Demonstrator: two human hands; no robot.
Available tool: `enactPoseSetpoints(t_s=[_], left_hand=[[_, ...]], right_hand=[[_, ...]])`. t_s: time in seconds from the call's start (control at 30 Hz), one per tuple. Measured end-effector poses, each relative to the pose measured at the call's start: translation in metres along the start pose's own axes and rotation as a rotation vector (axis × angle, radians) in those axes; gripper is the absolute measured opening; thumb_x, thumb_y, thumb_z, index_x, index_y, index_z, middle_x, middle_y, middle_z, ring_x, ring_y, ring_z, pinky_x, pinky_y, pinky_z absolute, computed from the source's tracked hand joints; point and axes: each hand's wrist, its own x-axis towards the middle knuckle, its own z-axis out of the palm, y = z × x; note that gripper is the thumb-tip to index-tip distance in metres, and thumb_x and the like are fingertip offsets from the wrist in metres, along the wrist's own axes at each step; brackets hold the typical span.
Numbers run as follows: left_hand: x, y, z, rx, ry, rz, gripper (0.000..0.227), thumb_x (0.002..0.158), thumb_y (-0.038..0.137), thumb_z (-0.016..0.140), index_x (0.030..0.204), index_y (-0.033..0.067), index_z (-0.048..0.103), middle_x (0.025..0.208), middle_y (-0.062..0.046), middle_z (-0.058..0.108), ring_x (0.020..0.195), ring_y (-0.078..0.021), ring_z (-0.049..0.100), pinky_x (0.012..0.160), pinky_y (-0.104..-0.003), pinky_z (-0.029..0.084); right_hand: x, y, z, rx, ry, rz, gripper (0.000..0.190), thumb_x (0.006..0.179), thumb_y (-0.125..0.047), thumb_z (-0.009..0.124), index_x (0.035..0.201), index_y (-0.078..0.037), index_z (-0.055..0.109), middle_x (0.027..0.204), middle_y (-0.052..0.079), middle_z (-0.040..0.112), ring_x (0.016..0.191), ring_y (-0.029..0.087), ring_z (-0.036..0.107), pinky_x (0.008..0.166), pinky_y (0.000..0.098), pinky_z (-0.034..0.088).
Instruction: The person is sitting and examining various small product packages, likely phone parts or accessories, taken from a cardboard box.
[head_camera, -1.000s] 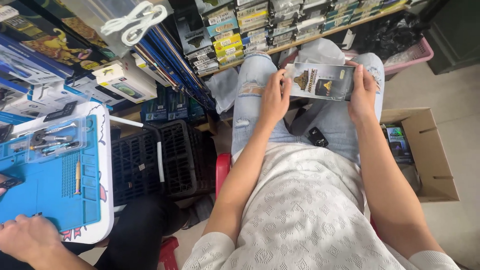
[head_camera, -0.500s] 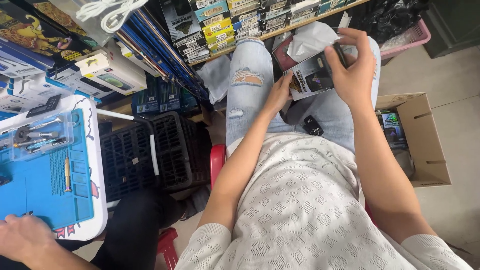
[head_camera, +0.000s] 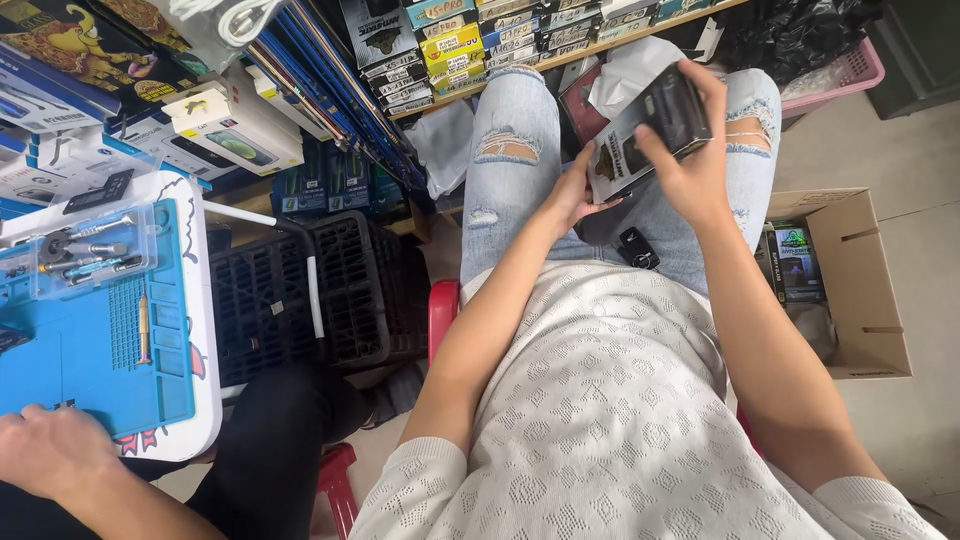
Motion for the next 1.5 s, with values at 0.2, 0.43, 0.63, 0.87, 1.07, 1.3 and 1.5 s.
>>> enactPoseSetpoints(t_s=[0.2, 0.43, 0.63, 0.87, 1.07, 1.3, 1.5], left_hand=[[0.028, -0.011, -0.015, -0.084, 0.089, 0.003, 0.063, 0.094, 0.048, 0.053, 0.138, 0.0017, 0.052, 0.131, -0.022, 0.061, 0.114, -0.0314, 0.062, 0.088, -0.045, 0.060], [-0.012, 0.015, -0.001, 0.063, 0.031, 0.155, 0.055, 0.082, 0.038, 0.067, 0.129, 0.0095, 0.059, 0.119, -0.010, 0.064, 0.106, -0.0204, 0.061, 0.088, -0.034, 0.054], [-0.011, 0.015, -0.003, -0.017, 0.063, 0.228, 0.077, 0.073, 0.034, 0.077, 0.142, 0.0125, 0.049, 0.132, -0.011, 0.059, 0.125, -0.0266, 0.055, 0.101, -0.039, 0.051], [-0.027, 0.023, 0.004, -0.066, 0.141, 0.315, 0.061, 0.073, 0.034, 0.081, 0.125, 0.0096, 0.061, 0.123, -0.008, 0.065, 0.122, -0.0231, 0.057, 0.093, -0.039, 0.055], [-0.030, 0.022, 0.006, -0.131, 0.045, 0.348, 0.058, 0.075, 0.033, 0.083, 0.123, 0.0054, 0.065, 0.121, -0.010, 0.069, 0.122, -0.0254, 0.061, 0.102, -0.053, 0.055], [-0.021, 0.007, 0.005, 0.072, 0.028, 0.091, 0.057, 0.076, 0.046, 0.075, 0.120, 0.0143, 0.062, 0.096, -0.004, 0.066, 0.084, -0.0177, 0.061, 0.071, -0.032, 0.049], [0.001, -0.023, 0.005, 0.205, -0.058, 0.123, 0.058, 0.080, 0.040, 0.090, 0.123, 0.0120, 0.063, 0.097, -0.009, 0.071, 0.083, -0.0203, 0.074, 0.074, -0.033, 0.061]], right_hand=[[0.004, -0.012, -0.012, 0.030, 0.136, -0.035, 0.047, 0.115, -0.024, 0.060, 0.155, -0.017, 0.036, 0.143, 0.014, 0.040, 0.120, 0.027, 0.047, 0.095, 0.0390, 0.058], [0.006, 0.029, -0.040, 0.291, 0.396, 0.031, 0.041, 0.115, -0.016, 0.062, 0.152, -0.024, 0.046, 0.141, 0.011, 0.051, 0.120, 0.023, 0.052, 0.104, 0.0403, 0.050], [-0.001, 0.078, -0.099, 0.607, 0.757, 0.238, 0.044, 0.102, -0.010, 0.068, 0.145, -0.020, 0.062, 0.134, 0.015, 0.073, 0.117, 0.029, 0.069, 0.094, 0.0476, 0.060], [-0.048, 0.085, -0.191, 0.933, 0.901, 0.518, 0.053, 0.076, -0.026, 0.076, 0.122, -0.001, 0.075, 0.126, 0.022, 0.079, 0.127, 0.041, 0.078, 0.108, 0.0514, 0.064], [-0.133, 0.082, -0.211, 1.146, 1.252, 0.684, 0.052, 0.076, -0.012, 0.081, 0.126, 0.002, 0.074, 0.130, 0.024, 0.079, 0.121, 0.041, 0.078, 0.108, 0.0548, 0.064], [-0.298, 0.237, -0.226, 0.591, 1.098, 1.552, 0.022, 0.083, -0.030, 0.078, 0.105, -0.032, 0.080, 0.113, -0.006, 0.082, 0.100, 0.014, 0.080, 0.091, 0.0311, 0.068], [-0.450, 0.320, -0.213, -0.215, 0.017, 0.866, 0.080, 0.073, 0.011, 0.061, 0.152, 0.002, 0.053, 0.130, 0.031, 0.061, 0.134, 0.045, 0.051, 0.114, 0.0556, 0.040]])
